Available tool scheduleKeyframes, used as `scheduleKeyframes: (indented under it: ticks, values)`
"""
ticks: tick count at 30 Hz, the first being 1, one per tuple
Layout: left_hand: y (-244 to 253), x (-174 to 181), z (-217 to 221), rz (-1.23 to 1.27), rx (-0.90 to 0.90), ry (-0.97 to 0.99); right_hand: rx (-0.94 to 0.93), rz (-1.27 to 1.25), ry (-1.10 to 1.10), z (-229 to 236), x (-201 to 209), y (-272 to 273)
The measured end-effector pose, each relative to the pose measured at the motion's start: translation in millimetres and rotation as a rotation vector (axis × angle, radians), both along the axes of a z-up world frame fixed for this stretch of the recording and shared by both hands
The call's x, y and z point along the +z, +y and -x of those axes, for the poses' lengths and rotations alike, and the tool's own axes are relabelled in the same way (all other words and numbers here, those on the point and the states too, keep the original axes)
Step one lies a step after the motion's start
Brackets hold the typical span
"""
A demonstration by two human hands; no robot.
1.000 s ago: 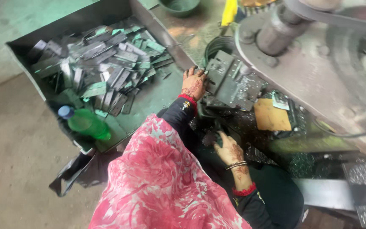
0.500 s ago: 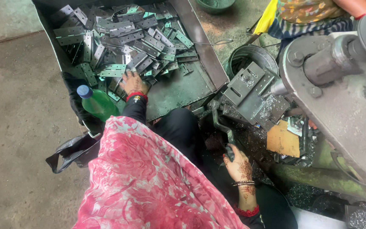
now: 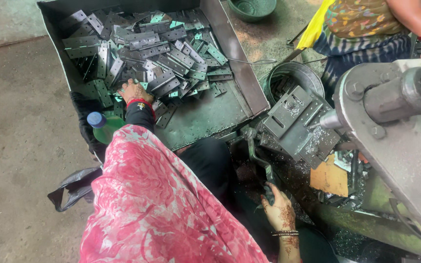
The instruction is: The person repeatedly picks small metal brackets from a bin, places them into a press machine, and operates the lever to process them. After each press, the person removes the bracket and returns it to the bin, continuing the cycle.
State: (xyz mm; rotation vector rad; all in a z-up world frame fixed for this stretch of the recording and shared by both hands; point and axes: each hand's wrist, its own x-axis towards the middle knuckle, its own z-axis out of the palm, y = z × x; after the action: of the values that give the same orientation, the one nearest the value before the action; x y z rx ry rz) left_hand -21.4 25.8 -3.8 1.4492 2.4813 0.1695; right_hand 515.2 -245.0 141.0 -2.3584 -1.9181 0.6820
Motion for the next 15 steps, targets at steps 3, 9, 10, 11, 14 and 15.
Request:
scheduleKeyframes:
  ticks: [3,9,10,11,14,15]
  values:
    - [-2.5,-6.5,-4.4,0.013,-0.011,-0.004,-0.021,0.032,-0.017,1.5,3.1,0.0]
    - [-14.7,-10.5,-23.4,0.036,-0.083,0.015,0.0,-0.019,0.004,6.3,5.8,-1.0]
    - [-16.4,-11.0,-29.6,0.035,-0.1,0.036,0.018,-0.052,0.011,6.3,6.1,-0.4]
    - [-18.1,-11.7,-37.9,0.029,-0.124,0.062,0.009,-0.037,0.007,5.9,6.8,0.4]
    - [-27.5,-13.2,-65.7,0.008,-0.198,0.072,-0.011,-0.008,-0.003,7.5,7.9,1.4]
    - [-29.9,-12.9,-74.9,-0.004,-0.224,0.07,-0.013,-0.009,-0.002,8.0,7.5,2.2]
